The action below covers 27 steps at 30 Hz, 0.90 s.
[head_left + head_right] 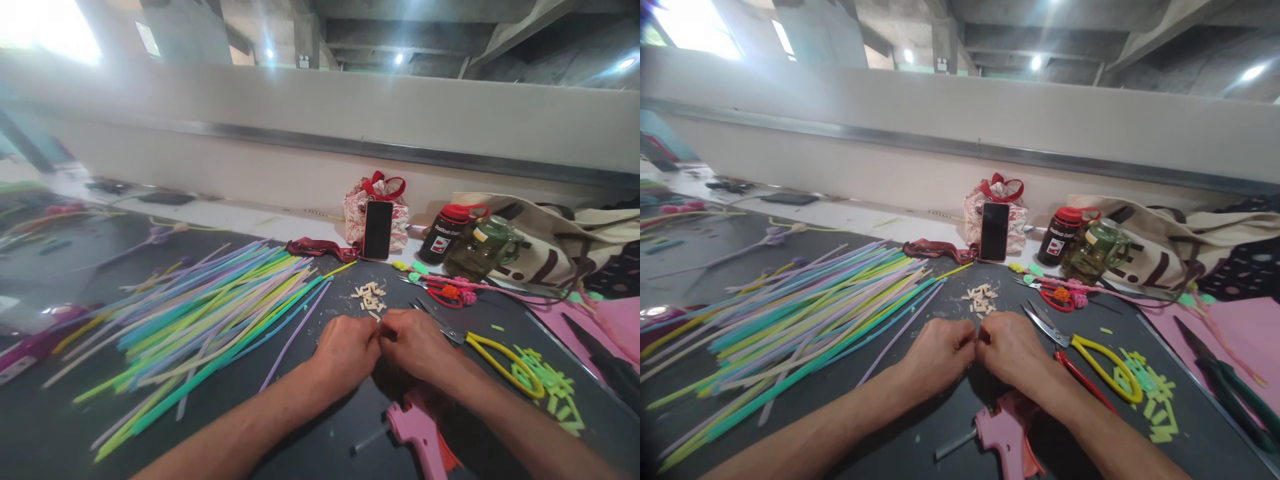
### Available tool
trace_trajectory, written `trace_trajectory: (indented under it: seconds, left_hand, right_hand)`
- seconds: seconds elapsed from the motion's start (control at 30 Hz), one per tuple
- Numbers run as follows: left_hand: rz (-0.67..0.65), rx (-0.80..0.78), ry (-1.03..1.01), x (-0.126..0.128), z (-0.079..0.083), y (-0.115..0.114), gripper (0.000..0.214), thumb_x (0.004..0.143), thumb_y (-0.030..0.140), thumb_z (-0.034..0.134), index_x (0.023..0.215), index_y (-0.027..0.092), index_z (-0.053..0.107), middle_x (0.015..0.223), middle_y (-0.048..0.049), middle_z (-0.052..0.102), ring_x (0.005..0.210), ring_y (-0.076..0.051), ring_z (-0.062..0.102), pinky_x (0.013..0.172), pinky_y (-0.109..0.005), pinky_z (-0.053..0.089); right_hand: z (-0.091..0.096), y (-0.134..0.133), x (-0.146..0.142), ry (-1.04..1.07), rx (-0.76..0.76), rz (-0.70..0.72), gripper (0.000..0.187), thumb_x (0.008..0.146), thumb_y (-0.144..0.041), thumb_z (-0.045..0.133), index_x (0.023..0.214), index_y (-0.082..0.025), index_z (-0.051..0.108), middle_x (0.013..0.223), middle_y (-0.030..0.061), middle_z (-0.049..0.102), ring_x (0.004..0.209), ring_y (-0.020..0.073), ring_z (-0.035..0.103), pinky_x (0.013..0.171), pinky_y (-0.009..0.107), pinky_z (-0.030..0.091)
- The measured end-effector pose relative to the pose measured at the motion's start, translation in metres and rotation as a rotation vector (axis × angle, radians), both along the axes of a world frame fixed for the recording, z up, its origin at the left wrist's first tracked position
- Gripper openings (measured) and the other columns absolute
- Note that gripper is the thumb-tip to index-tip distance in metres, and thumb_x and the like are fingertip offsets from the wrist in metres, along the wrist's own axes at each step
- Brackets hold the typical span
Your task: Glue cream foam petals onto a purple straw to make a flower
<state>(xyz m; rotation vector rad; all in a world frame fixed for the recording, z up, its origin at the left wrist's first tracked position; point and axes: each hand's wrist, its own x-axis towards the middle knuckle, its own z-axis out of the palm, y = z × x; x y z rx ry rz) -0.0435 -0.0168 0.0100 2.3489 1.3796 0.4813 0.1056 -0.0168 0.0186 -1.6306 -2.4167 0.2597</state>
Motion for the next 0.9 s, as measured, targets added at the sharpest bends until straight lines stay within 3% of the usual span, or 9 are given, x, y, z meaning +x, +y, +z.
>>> trace_trajectory:
  seconds: [0.2, 0.37, 0.43, 0.53, 0.67, 0.9]
  left_hand:
    - [0.015, -0.086, -0.148, -0.003, 0.001, 0.005, 0.018, 0.071, 0.017, 0.045, 0.061, 0.018, 0.059, 0.054, -0.0003, 0.057, 0.051, -0.012, 0.051, 0.05, -0.022, 0.032]
    - [0.053, -0.503, -0.595, -0.005, -0.001, 0.016, 0.01, 0.072, 0.026, 0.052, 0.07, 0.017, 0.057, 0.053, 0.0041, 0.054, 0.047, -0.009, 0.053, 0.045, -0.018, 0.036]
    - [0.067, -0.669, -0.779, -0.004, -0.002, 0.017, 0.013, 0.071, 0.028, 0.056, 0.074, 0.016, 0.055, 0.056, 0.0035, 0.055, 0.046, -0.008, 0.054, 0.043, -0.018, 0.037]
    - [0.087, -0.818, -0.957, -0.002, 0.001, 0.016, 0.019, 0.068, 0.029, 0.062, 0.076, 0.015, 0.053, 0.059, 0.0021, 0.058, 0.045, -0.007, 0.054, 0.042, -0.017, 0.038]
    - [0.049, -0.934, -1.067, -0.002, 0.006, 0.013, 0.02, 0.066, 0.027, 0.066, 0.075, 0.014, 0.053, 0.058, 0.0019, 0.06, 0.044, -0.007, 0.054, 0.04, -0.015, 0.038]
    - [-0.018, -1.146, -1.066, -0.006, 0.006, 0.012, 0.024, 0.061, 0.027, 0.071, 0.07, 0.013, 0.054, 0.055, 0.0008, 0.062, 0.038, -0.007, 0.054, 0.037, -0.014, 0.038]
  right_hand:
    - [0.006, 0.003, 0.003, 0.049, -0.054, 0.003, 0.021, 0.071, -0.015, 0.049, 0.066, -0.017, 0.069, 0.065, 0.0046, 0.065, 0.062, 0.0171, 0.059, 0.055, 0.025, 0.035]
    - [0.028, 0.004, 0.031, 0.219, -0.14, 0.006, 0.031, 0.085, -0.029, 0.04, 0.092, -0.02, 0.069, 0.072, 0.0009, 0.069, 0.058, 0.0137, 0.062, 0.055, 0.023, 0.043]
    - [0.031, 0.002, 0.039, 0.381, -0.172, -0.053, 0.033, 0.085, -0.032, 0.041, 0.102, -0.018, 0.066, 0.073, 0.0022, 0.069, 0.064, 0.0161, 0.063, 0.059, 0.025, 0.046]
    - [0.026, -0.003, 0.039, 0.572, -0.218, -0.091, 0.029, 0.078, -0.029, 0.053, 0.103, -0.019, 0.065, 0.078, 0.0026, 0.07, 0.07, 0.0175, 0.063, 0.062, 0.027, 0.047]
    - [0.019, -0.008, 0.027, 0.637, -0.199, -0.08, 0.03, 0.07, -0.02, 0.06, 0.1, -0.021, 0.064, 0.089, 0.0022, 0.068, 0.074, 0.0166, 0.061, 0.065, 0.027, 0.046]
    - [0.021, -0.015, 0.018, 0.691, -0.149, 0.008, 0.019, 0.07, -0.016, 0.061, 0.088, -0.022, 0.065, 0.072, -0.0021, 0.058, 0.066, 0.0123, 0.054, 0.057, 0.022, 0.041]
